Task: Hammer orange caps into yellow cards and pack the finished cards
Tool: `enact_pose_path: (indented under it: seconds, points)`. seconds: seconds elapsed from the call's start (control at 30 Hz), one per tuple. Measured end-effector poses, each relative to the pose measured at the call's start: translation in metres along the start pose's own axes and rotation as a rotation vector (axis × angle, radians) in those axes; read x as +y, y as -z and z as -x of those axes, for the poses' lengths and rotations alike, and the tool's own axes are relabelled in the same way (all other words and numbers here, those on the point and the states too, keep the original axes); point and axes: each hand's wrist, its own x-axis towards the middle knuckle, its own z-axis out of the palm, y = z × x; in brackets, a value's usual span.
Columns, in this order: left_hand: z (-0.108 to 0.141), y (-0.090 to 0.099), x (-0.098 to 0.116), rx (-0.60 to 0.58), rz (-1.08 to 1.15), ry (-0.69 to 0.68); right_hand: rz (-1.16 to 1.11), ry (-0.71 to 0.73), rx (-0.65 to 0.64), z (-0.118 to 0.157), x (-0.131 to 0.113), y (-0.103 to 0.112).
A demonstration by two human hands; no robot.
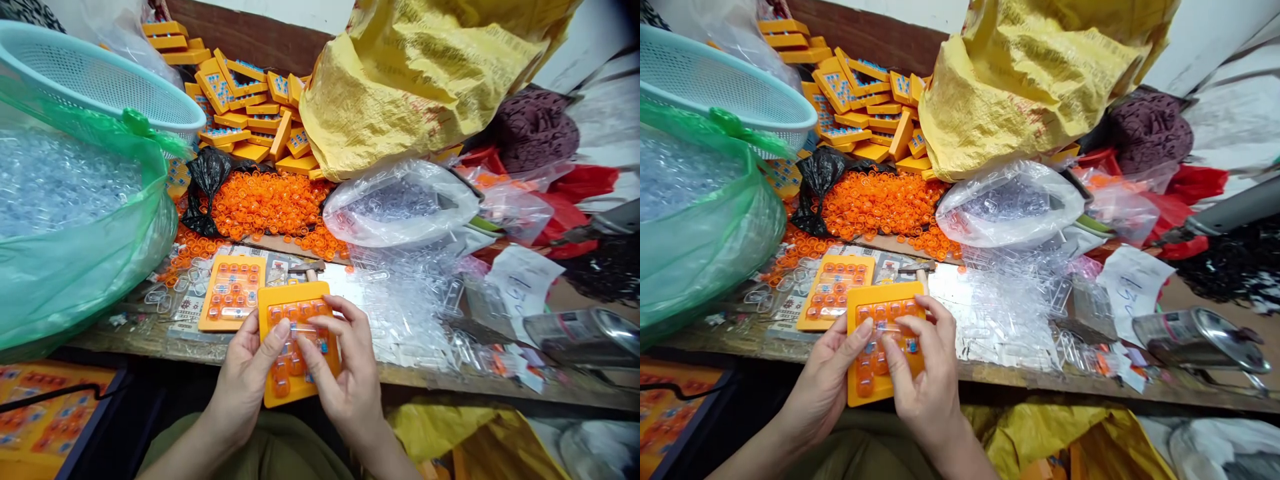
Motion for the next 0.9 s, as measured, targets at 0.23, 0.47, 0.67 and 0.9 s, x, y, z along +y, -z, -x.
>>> enact_pose_path:
  seconds: [0.23, 0.47, 0.67, 0.9]
  points:
    - [0.002, 0.0, 0.002, 0.027, -0.103, -0.025, -0.719, -0.528, 0.073, -0.001, -0.004, -0.009]
    - [0.003, -0.001, 0.002, 0.044, -0.115, -0.021, -1.069, -0.78, -0.033, -0.015, -0.014, -0.006]
    - [0.002, -0.002, 0.0, 0.068, -0.177, -0.03, -0.908, -0.684, 0.021, -0.005, -0.006, -0.01]
    - [0.0, -0.002, -0.005, 0.075, -0.139, -0.025, -0.744, -0.642, 0.007, -0.004, -0.001, -0.014]
